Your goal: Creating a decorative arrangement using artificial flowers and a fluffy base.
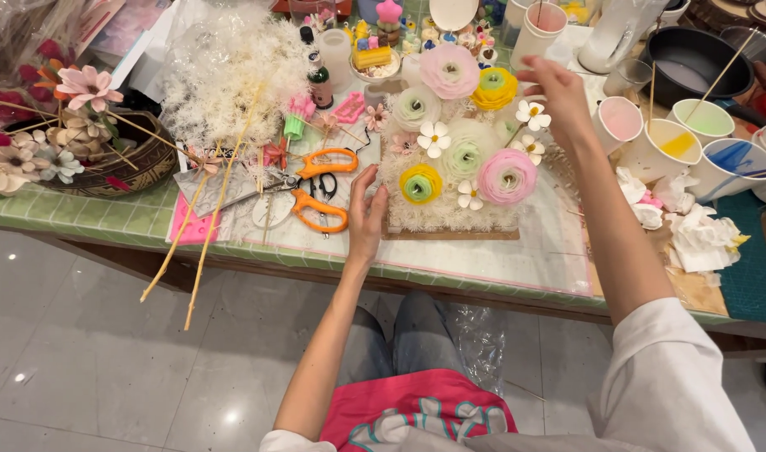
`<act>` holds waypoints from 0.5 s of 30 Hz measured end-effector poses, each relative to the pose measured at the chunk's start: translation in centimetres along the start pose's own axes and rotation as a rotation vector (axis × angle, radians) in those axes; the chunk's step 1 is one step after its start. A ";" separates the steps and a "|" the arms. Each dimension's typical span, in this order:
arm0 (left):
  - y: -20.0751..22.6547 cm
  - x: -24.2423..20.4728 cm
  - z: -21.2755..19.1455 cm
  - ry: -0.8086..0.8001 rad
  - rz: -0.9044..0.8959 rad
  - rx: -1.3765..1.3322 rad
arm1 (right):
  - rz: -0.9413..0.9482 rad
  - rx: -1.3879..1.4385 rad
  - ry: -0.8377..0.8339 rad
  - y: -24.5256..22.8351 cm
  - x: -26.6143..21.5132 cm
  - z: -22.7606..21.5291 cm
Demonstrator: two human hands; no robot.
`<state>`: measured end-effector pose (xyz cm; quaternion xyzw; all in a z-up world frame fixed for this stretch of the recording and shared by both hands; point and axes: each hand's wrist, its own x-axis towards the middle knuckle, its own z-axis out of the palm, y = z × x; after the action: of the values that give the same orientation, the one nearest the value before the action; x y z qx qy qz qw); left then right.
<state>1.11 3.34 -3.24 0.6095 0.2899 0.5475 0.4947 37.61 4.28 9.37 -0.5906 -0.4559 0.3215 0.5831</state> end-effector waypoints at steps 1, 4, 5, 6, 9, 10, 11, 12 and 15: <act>0.0 0.0 0.0 0.000 0.001 0.002 | -0.001 0.002 0.000 1.3 0.2 -0.6; 0.0 0.1 0.0 0.001 0.000 -0.010 | 0.036 0.041 0.140 4.6 0.4 -2.0; 0.0 0.2 0.0 -0.003 0.003 -0.009 | 0.060 0.017 0.113 5.4 0.2 -2.2; 0.0 0.1 0.0 -0.006 0.003 -0.008 | 0.087 -0.008 0.084 6.2 -0.2 -2.4; 0.1 0.1 0.1 -0.003 -0.003 -0.003 | 0.021 -0.117 0.003 7.9 0.5 -2.1; 0.0 0.0 0.1 -0.003 -0.005 0.001 | 0.023 -0.114 0.001 8.0 0.7 -2.0; 0.0 -0.1 0.0 -0.001 -0.009 -0.002 | -0.001 -0.137 -0.012 8.2 0.9 -1.8; 0.0 0.0 0.1 0.000 -0.009 -0.008 | -0.029 -0.161 -0.023 8.2 1.2 -1.7; 0.2 0.2 0.1 0.000 -0.015 -0.003 | -0.023 -0.044 0.022 6.3 0.6 -0.6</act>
<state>1.18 3.41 -3.01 0.6067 0.2935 0.5442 0.4995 39.42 5.16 3.36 -0.6015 -0.4633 0.2983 0.5785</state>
